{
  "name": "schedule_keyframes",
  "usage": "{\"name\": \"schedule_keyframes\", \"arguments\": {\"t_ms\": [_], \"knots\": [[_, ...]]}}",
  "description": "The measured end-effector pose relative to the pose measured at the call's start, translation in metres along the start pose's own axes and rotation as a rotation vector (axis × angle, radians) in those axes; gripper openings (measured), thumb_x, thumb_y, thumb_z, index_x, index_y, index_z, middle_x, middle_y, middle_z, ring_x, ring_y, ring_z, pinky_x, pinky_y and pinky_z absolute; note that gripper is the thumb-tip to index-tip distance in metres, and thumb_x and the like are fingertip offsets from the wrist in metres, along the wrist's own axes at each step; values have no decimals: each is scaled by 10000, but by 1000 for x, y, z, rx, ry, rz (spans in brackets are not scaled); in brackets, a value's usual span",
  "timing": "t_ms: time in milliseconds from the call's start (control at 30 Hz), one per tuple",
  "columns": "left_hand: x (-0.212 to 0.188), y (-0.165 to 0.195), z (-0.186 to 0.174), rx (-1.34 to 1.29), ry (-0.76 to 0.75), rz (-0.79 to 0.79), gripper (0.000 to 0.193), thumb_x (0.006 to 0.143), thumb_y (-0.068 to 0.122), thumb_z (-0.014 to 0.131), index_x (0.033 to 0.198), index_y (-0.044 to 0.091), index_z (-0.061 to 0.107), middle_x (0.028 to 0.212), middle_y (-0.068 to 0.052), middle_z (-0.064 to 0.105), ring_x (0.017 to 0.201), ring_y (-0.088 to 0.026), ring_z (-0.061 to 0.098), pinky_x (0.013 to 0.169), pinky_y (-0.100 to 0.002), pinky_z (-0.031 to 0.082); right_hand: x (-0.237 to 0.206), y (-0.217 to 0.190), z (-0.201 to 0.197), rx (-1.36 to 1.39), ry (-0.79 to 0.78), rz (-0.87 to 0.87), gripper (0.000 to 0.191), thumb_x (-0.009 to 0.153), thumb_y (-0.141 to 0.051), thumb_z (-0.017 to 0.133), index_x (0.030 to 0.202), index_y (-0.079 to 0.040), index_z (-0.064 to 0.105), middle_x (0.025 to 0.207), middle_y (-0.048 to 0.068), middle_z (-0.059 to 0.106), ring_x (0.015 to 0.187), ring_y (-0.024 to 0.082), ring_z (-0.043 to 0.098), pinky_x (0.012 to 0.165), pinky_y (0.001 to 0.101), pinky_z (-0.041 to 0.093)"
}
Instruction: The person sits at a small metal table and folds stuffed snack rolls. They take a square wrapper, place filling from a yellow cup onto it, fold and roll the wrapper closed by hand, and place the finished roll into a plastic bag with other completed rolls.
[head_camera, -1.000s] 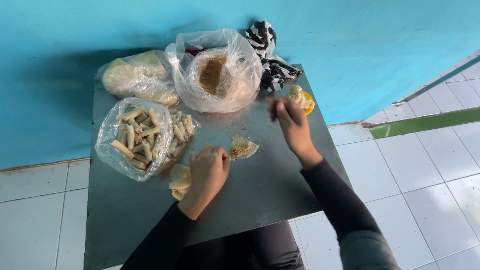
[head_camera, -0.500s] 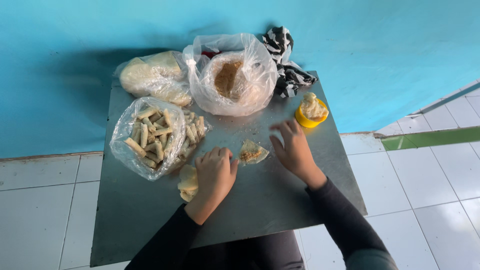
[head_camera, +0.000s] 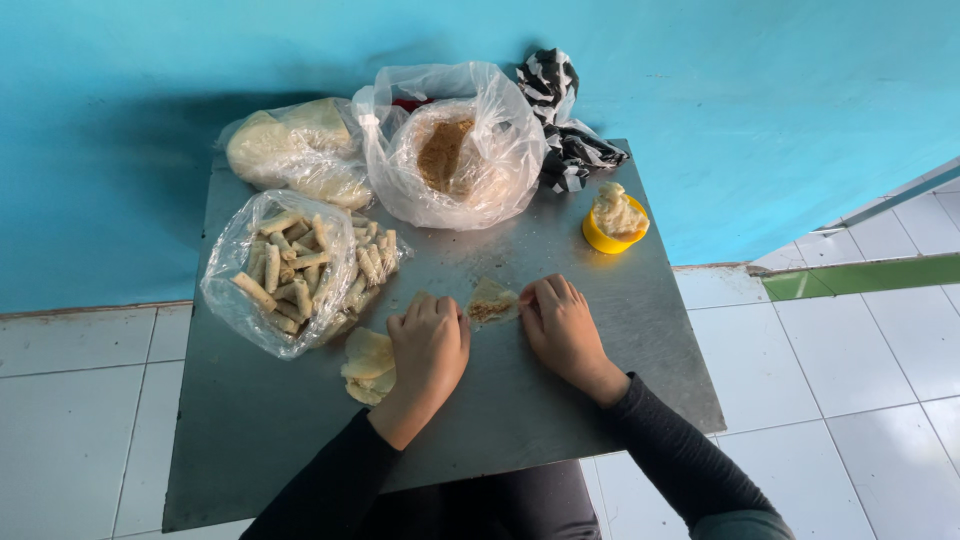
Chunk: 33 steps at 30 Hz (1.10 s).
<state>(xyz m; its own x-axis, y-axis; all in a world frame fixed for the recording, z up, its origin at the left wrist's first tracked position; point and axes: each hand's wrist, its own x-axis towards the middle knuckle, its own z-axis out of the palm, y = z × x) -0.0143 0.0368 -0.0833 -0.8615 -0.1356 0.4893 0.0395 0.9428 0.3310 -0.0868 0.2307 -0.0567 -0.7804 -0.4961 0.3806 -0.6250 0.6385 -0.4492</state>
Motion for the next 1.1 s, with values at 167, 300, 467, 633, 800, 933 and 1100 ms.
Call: {"name": "schedule_keyframes", "arguments": {"t_ms": [167, 300, 467, 633, 800, 933, 1100], "knots": [[4, 5, -2, -37, 1, 5, 119, 888, 186, 720, 906, 115, 627, 826, -29, 662, 802, -234, 650, 807, -411, 379, 1, -2, 3, -42, 36, -20, 119, 904, -109, 649, 1004, -45, 635, 1010, 120, 606, 977, 308, 615, 892, 417, 472], [7, 7, -5, -231, 29, -21, 119, 908, 162, 691, 997, 107, 634, 800, -20, 704, 761, -227, 667, 798, -408, 378, 2, -2, 4, 68, 57, -28, 103, 937, -96, 651, 1010, -30, 621, 964, 121, 650, 904, 310, 652, 862, 409, 507], [10, 8, -3, -325, 79, 27, 169, 949, 98, 652, 1117, 96, 648, 844, -32, 738, 798, -219, 691, 814, -397, 382, 2, -8, 7, 302, 15, 59, 211, 946, -78, 667, 1122, 15, 596, 973, 156, 690, 833, 261, 710, 723, 351, 577], [12, 7, 1, -300, 56, 61, 119, 947, 134, 683, 1065, 136, 668, 833, -27, 737, 811, -204, 703, 863, -383, 400, 2, -14, 8, 371, 13, 41, 311, 898, -55, 706, 1179, 24, 599, 1022, 167, 688, 876, 240, 726, 734, 327, 600], [13, 6, 2, -266, 110, 83, 148, 903, 137, 716, 1030, 86, 660, 876, -68, 739, 792, -257, 686, 812, -384, 405, 3, -13, 7, 379, 1, 33, 251, 920, -65, 706, 1145, 22, 637, 1018, 158, 700, 859, 233, 734, 735, 321, 601], [10, 6, 3, -358, 51, 32, 131, 935, 61, 678, 1064, 70, 661, 848, -60, 753, 787, -241, 714, 829, -380, 424, 3, -13, 8, 373, 10, 43, 207, 939, -65, 687, 1125, 18, 652, 1018, 160, 703, 840, 233, 735, 709, 319, 590], [7, 5, 4, -614, -29, -73, 229, 899, 85, 660, 1127, 68, 647, 954, -61, 750, 836, -219, 725, 808, -312, 493, 2, -14, 9, 366, 31, 59, 190, 942, -50, 667, 1122, 10, 660, 1017, 166, 707, 813, 241, 732, 694, 320, 576]]}}
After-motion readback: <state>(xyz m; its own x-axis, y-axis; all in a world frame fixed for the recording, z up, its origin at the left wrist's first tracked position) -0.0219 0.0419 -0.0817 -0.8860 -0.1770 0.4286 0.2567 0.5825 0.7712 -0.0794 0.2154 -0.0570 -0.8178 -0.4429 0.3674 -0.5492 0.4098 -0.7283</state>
